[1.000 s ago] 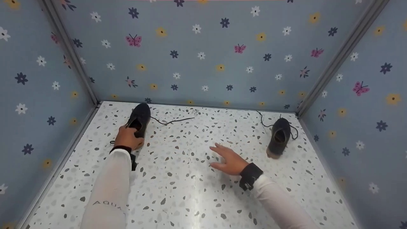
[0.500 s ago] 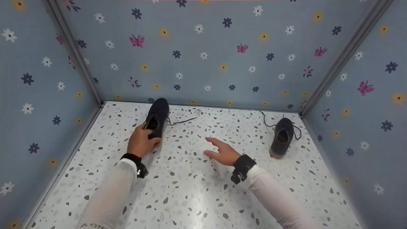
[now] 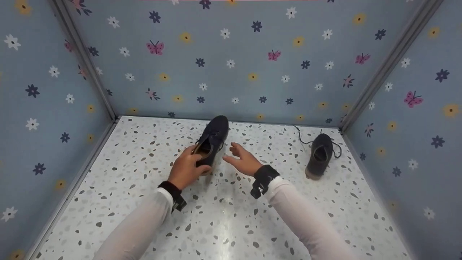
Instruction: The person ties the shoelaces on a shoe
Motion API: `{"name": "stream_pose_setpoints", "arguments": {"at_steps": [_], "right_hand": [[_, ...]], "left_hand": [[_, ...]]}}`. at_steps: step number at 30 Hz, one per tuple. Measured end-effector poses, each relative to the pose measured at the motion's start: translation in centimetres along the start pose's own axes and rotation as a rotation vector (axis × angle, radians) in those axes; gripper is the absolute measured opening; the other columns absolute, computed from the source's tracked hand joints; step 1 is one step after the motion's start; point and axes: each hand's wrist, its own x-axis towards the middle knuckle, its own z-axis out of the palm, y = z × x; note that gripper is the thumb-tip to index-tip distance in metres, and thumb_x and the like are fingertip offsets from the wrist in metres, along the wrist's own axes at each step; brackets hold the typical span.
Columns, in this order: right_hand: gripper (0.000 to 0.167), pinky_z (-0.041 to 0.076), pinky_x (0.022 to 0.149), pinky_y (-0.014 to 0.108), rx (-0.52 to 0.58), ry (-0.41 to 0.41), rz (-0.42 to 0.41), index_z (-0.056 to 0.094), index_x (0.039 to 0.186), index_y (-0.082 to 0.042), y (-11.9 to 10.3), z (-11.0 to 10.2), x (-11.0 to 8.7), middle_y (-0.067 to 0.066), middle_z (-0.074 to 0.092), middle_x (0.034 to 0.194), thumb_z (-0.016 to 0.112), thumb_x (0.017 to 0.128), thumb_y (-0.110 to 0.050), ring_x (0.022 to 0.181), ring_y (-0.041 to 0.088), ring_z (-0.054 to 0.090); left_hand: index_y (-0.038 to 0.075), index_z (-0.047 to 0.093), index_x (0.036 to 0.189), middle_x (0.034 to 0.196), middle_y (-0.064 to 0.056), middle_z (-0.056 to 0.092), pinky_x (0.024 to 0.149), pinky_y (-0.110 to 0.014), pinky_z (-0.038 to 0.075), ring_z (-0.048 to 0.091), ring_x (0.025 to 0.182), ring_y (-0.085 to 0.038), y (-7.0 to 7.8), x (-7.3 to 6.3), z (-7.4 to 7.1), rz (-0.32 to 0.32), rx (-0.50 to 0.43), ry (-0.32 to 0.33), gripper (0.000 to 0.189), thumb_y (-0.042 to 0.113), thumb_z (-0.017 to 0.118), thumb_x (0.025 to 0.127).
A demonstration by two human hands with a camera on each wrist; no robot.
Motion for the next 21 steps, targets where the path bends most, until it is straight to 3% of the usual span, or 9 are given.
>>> {"name": "stream_pose_setpoints", "arguments": {"at_steps": [5, 10, 14, 18, 21], "right_hand": [[0.103, 0.038, 0.124, 0.051, 0.128, 0.054, 0.08, 0.01, 0.168, -0.008, -0.2, 0.7, 0.6, 0.018, 0.042, 0.165, 0.061, 0.098, -0.064, 0.154, 0.031, 0.043], [0.101, 0.044, 0.119, 0.05, 0.212, 0.078, 0.102, 0.02, 0.166, -0.005, 0.2, 1.1, 0.9, 0.02, 0.054, 0.155, 0.065, 0.096, -0.062, 0.144, 0.031, 0.054], [0.1, 0.043, 0.12, 0.052, 0.294, 0.113, 0.159, 0.026, 0.164, -0.004, 0.9, 1.0, 0.9, 0.021, 0.052, 0.155, 0.068, 0.094, -0.062, 0.143, 0.033, 0.054], [0.104, 0.041, 0.121, 0.054, 0.413, 0.143, 0.213, 0.021, 0.165, -0.002, 1.6, 0.7, 0.8, 0.022, 0.05, 0.157, 0.07, 0.093, -0.06, 0.142, 0.034, 0.056], [0.105, 0.047, 0.115, 0.05, 0.452, 0.186, 0.232, 0.021, 0.164, 0.001, 1.8, 0.7, 0.9, 0.021, 0.059, 0.149, 0.073, 0.092, -0.055, 0.132, 0.031, 0.065]], "left_hand": [[0.007, 0.079, 0.099, 0.153, -0.022, 0.054, 0.106, -0.052, 0.054, 0.062, 0.133, -0.039, 1.5, -0.3, 1.1, 0.075, 0.037, 0.006, 0.029, 0.031, 0.088, 0.085], [0.006, 0.08, 0.104, 0.152, -0.022, 0.055, 0.108, -0.05, 0.054, 0.062, 0.133, -0.038, 2.5, -0.5, 2.0, 0.15, 0.065, 0.0, 0.032, 0.031, 0.088, 0.085], [0.007, 0.08, 0.101, 0.153, -0.021, 0.055, 0.11, -0.05, 0.053, 0.061, 0.135, -0.037, 2.9, -0.7, 2.5, 0.169, 0.066, -0.012, 0.03, 0.031, 0.088, 0.085], [0.007, 0.079, 0.098, 0.153, -0.021, 0.054, 0.112, -0.05, 0.051, 0.059, 0.138, -0.037, 3.4, -1.0, 3.0, 0.175, 0.044, -0.025, 0.029, 0.03, 0.089, 0.084], [0.007, 0.079, 0.099, 0.153, -0.022, 0.055, 0.112, -0.05, 0.051, 0.059, 0.138, -0.037, 3.6, -1.2, 3.3, 0.194, 0.041, -0.023, 0.031, 0.032, 0.089, 0.083]]}}
